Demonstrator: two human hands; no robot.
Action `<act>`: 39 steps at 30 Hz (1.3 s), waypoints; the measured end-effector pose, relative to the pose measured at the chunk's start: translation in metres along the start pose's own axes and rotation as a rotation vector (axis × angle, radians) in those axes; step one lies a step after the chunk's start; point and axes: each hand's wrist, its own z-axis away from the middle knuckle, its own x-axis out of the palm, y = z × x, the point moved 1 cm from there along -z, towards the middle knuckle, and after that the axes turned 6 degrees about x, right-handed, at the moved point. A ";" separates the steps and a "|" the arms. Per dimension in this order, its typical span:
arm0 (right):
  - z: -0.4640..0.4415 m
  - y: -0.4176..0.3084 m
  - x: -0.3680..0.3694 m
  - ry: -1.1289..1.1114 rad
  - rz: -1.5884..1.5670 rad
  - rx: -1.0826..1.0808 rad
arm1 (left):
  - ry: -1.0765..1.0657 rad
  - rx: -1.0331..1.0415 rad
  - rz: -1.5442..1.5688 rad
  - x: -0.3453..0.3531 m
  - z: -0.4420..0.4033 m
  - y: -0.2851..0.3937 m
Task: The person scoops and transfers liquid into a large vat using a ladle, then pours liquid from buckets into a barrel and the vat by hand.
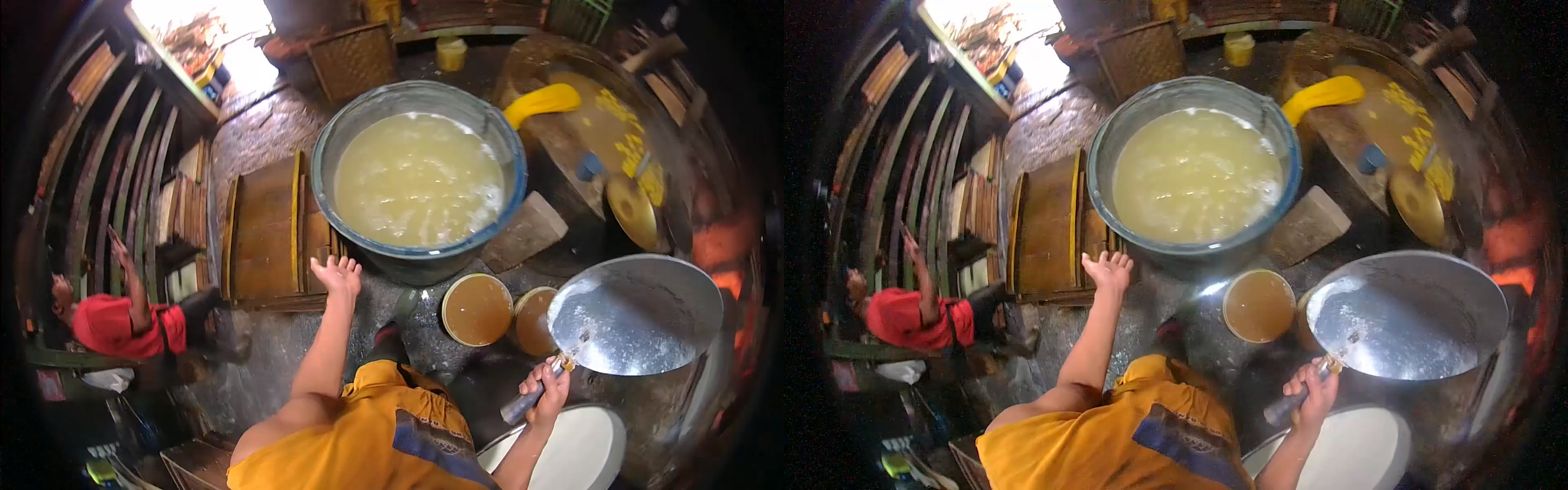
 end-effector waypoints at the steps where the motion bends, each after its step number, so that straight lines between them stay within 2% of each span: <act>1: -0.016 -0.001 0.023 0.004 0.036 0.023 | -0.008 0.009 0.027 0.012 -0.013 0.013; 6: -0.100 -0.003 0.144 0.038 0.258 0.149 | 0.029 0.021 0.050 0.057 -0.073 0.039; 9: -0.146 0.001 0.195 0.002 0.327 0.195 | 0.093 0.092 -0.004 0.092 -0.074 0.042; 10: -0.156 0.002 0.208 -0.008 0.346 0.217 | 0.178 0.042 -0.035 0.094 -0.073 0.041; 12: -0.183 0.006 0.241 -0.011 0.420 0.257 | 0.272 0.106 -0.167 0.087 -0.087 0.034; 14: -0.214 0.017 0.259 -0.031 0.465 0.288 | 0.401 0.135 -0.332 0.114 -0.077 0.042; 17: -0.261 0.031 0.282 -0.040 0.517 0.302 | 0.310 0.189 -0.303 0.089 -0.093 0.027; 18: -0.281 0.038 0.286 -0.016 0.558 0.267 | 0.236 0.258 -0.355 0.105 -0.086 0.036; 21: -0.345 0.065 0.282 0.053 0.762 0.067 | 0.078 0.560 -0.923 0.075 -0.094 0.028; 23: -0.382 0.079 0.279 0.154 0.952 -0.050 | 0.072 0.613 -1.107 0.086 -0.091 0.038; 25: -0.415 0.095 0.271 0.240 1.376 -0.534 | -0.006 0.615 -1.025 0.084 -0.096 0.039; 26: -0.421 0.102 0.271 0.316 1.403 -0.508 | 0.013 0.612 -1.036 0.085 -0.097 0.040; 29: -0.429 0.128 0.271 0.283 1.420 -0.309 | 0.062 0.604 -1.060 0.088 -0.097 0.041; 31: -0.445 0.172 0.220 0.105 1.518 -0.304 | 0.089 0.592 -1.022 0.086 -0.097 0.038; 32: -0.451 0.201 0.187 0.052 1.426 -0.029 | 0.070 0.607 -1.046 0.089 -0.096 0.040; 34: -0.436 0.216 0.187 -0.022 1.075 0.554 | 0.056 0.605 -1.075 0.097 -0.094 0.044; 35: -0.418 0.205 0.214 -0.053 0.812 0.844 | 0.046 0.605 -1.089 0.099 -0.094 0.044; 36: -0.411 0.208 0.219 -0.114 0.817 0.914 | 0.053 0.508 -0.826 0.095 -0.095 0.038; 39: -0.390 0.210 0.232 -0.220 0.750 1.082 | 0.050 0.536 -1.063 0.098 -0.094 0.044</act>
